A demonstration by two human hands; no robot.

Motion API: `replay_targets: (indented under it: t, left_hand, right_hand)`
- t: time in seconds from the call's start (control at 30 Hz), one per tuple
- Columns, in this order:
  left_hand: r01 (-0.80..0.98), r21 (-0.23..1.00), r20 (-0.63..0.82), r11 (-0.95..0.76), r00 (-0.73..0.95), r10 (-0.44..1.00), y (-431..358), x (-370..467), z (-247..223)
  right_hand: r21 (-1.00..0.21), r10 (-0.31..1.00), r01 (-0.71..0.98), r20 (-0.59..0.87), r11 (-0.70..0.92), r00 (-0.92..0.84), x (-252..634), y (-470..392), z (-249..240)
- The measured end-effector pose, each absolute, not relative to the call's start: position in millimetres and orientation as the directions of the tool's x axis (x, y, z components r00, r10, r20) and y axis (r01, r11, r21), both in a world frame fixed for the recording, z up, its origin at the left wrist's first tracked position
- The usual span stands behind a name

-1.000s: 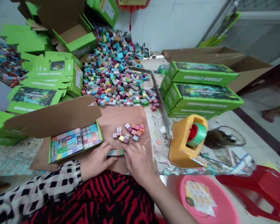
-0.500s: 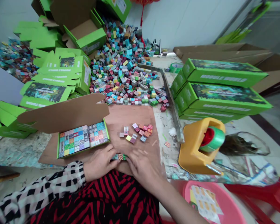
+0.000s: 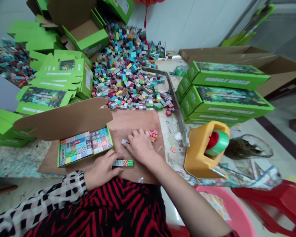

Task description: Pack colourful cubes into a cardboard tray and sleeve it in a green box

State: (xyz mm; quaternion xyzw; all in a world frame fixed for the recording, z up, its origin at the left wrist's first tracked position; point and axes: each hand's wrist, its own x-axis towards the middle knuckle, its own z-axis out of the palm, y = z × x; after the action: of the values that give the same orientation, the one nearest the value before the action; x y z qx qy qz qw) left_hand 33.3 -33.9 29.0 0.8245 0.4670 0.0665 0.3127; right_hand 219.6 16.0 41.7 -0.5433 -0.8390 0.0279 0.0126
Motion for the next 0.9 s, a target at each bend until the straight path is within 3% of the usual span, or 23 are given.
replay_targets:
  t: [0.2, 0.43, 0.63, 0.73, 0.9]
  left_hand:
    - [0.649, 0.702, -0.157, -0.294, 0.544, 0.824, -33, 26, 26]
    - [0.593, 0.765, -0.124, -0.253, 0.520, 0.845, -38, 19, 22]
    - [0.551, 0.828, -0.182, -0.108, 0.445, 0.877, -42, 18, 17]
    - [0.538, 0.830, -0.156, -0.149, 0.480, 0.863, -43, 17, 13]
    - [0.571, 0.790, -0.138, -0.223, 0.520, 0.843, -41, 15, 15]
  right_hand:
    - [-0.097, 0.856, 0.851, 0.012, 0.516, -0.517, 229, 14, 42]
    - [-0.183, 0.780, 0.791, -0.144, 0.583, -0.608, 223, 18, 49]
    - [-0.332, 0.735, 0.741, -0.172, 0.584, -0.657, 228, 6, 51]
    - [-0.412, 0.718, 0.719, -0.191, 0.560, -0.669, 235, 4, 53]
    - [-0.429, 0.672, 0.698, -0.242, 0.573, -0.700, 238, 9, 55]
